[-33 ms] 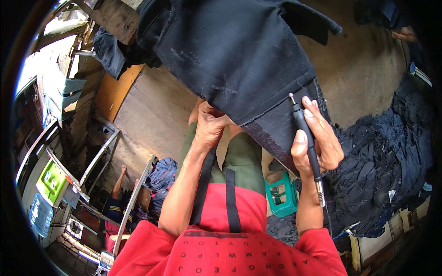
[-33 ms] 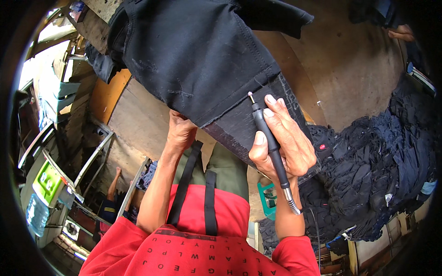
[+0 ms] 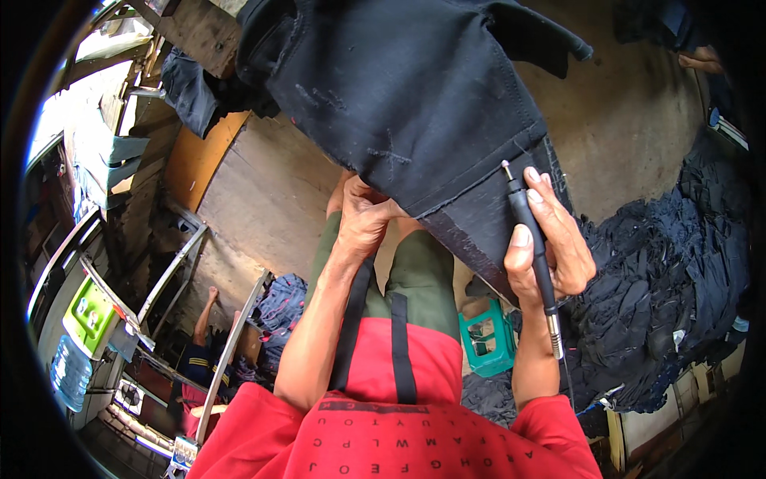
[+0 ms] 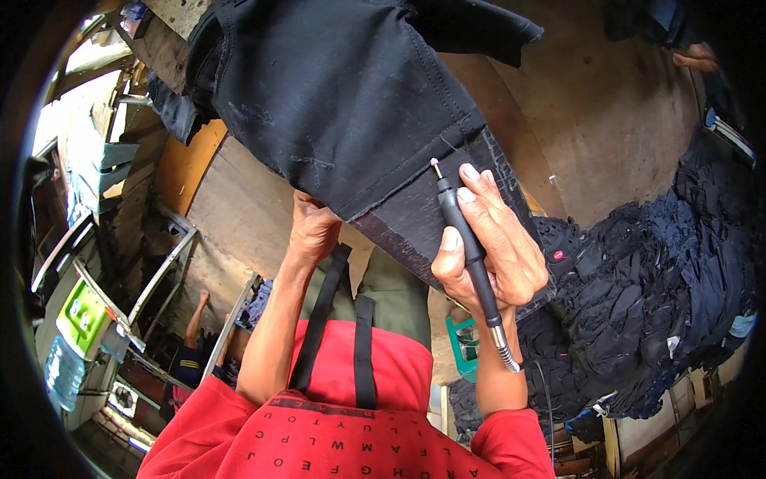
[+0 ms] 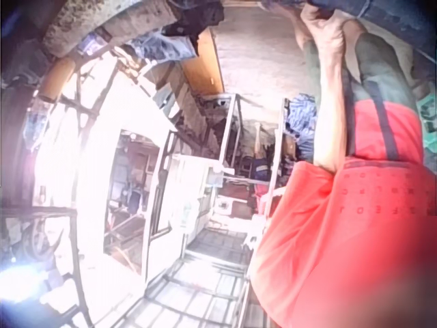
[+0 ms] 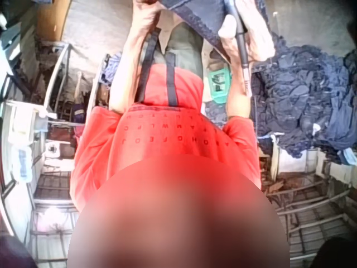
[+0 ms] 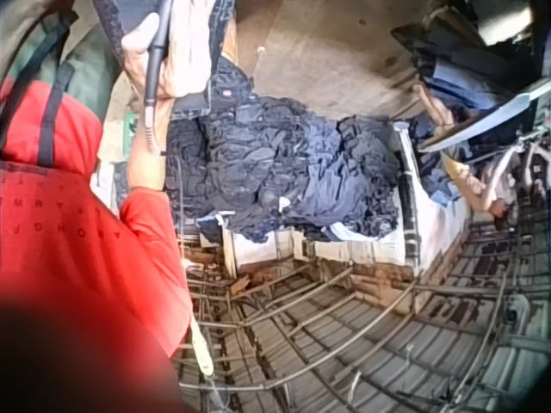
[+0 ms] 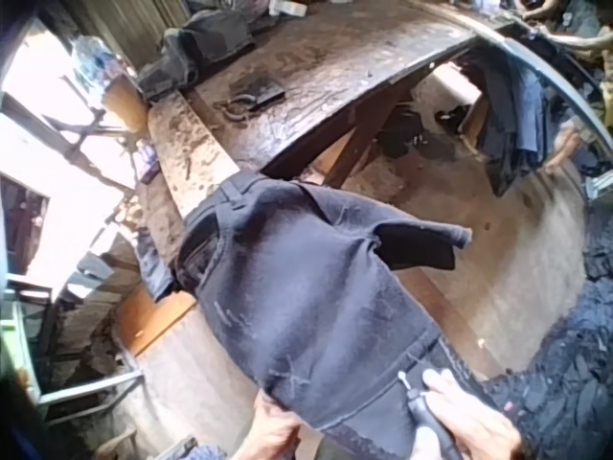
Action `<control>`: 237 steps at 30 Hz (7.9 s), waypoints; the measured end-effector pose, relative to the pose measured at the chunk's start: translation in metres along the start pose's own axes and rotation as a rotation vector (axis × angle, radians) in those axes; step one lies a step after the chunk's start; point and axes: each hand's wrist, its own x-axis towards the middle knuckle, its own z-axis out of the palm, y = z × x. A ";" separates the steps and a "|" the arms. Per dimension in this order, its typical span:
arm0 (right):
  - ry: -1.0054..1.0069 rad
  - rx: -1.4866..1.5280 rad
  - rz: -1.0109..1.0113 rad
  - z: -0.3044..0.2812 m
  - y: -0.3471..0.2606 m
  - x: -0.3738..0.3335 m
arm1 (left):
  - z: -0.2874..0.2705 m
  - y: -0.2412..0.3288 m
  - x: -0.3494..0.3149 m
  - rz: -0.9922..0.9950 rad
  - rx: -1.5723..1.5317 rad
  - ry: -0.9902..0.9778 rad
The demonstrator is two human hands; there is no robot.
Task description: The person uses a rotary grinding tool to abrade the surface of black denim shorts, focusing on the front panels and leg hems. They repeatedly reposition the shorts and work along seams and edges to create a worn appearance.
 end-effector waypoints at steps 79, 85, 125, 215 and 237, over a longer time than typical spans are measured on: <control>0.650 0.483 0.475 -0.003 0.019 -0.008 | -0.002 0.120 -0.026 0.045 0.552 0.203; 0.589 0.344 0.565 0.024 -0.055 -0.022 | 0.038 0.253 0.063 0.606 1.461 0.308; 1.145 -0.417 0.870 -0.113 -0.077 -0.332 | 0.135 -0.188 -0.103 0.062 1.295 -0.805; 0.937 -0.099 0.682 0.025 -0.125 -0.068 | 0.199 0.143 0.164 0.386 1.558 -1.197; 1.457 0.710 0.492 -0.102 -0.066 -0.143 | 0.206 0.048 -0.035 0.397 1.681 -0.887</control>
